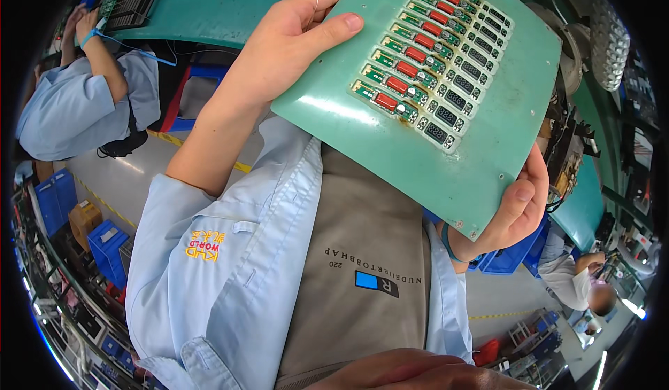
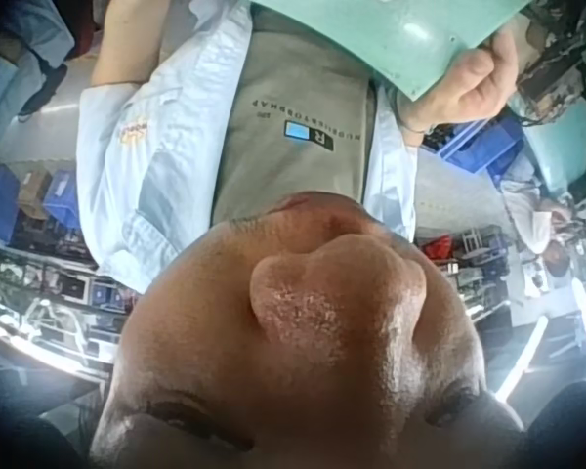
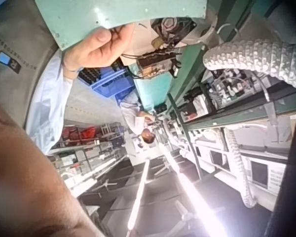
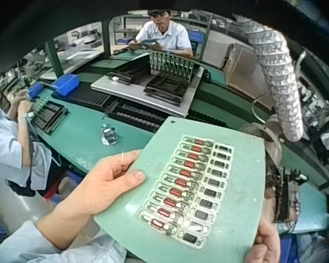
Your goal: Soldering electronic components onto a printed circuit board and assembling it into a protective housing.
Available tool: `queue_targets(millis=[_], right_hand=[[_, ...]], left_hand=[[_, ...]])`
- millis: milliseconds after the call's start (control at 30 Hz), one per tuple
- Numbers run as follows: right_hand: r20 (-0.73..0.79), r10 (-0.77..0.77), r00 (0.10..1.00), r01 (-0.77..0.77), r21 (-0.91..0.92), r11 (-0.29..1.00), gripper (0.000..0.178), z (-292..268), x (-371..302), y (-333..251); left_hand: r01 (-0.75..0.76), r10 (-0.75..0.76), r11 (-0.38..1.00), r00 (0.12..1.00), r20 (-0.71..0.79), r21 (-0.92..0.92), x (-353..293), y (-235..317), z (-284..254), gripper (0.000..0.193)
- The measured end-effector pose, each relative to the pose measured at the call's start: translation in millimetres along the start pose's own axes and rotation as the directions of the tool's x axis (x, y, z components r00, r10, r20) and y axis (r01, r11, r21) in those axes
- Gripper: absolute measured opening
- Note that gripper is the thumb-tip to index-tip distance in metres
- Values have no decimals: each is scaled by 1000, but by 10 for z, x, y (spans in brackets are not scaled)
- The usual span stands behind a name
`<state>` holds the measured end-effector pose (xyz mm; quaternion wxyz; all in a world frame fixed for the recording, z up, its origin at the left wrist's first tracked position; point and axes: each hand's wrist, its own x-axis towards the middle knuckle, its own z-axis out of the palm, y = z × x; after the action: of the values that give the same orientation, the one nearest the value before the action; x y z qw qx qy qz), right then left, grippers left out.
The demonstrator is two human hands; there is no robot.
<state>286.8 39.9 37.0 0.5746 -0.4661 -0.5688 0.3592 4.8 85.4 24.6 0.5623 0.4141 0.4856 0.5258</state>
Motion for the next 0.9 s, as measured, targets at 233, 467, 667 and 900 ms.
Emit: queue_targets(millis=[233,467,667,900], right_hand=[[-22,3,1000,-3,11,1000,59,65,60,43],[-42,51,998,-51,0,999,46,98,91,86],[33,168,985,-166,-44,985,38,58,140,173],[16,167,986,-166,-31,986,41,93,174,389]], left_hand=[[-24,24,988,1000,-8,-149,119,-195,-18,43],[-18,19,991,1000,7,-130,108,-194,-84,52],[22,-26,999,996,-86,-40,73,-109,-100,58],[-130,128,991,989,-72,-25,-8,37,-36,64]])
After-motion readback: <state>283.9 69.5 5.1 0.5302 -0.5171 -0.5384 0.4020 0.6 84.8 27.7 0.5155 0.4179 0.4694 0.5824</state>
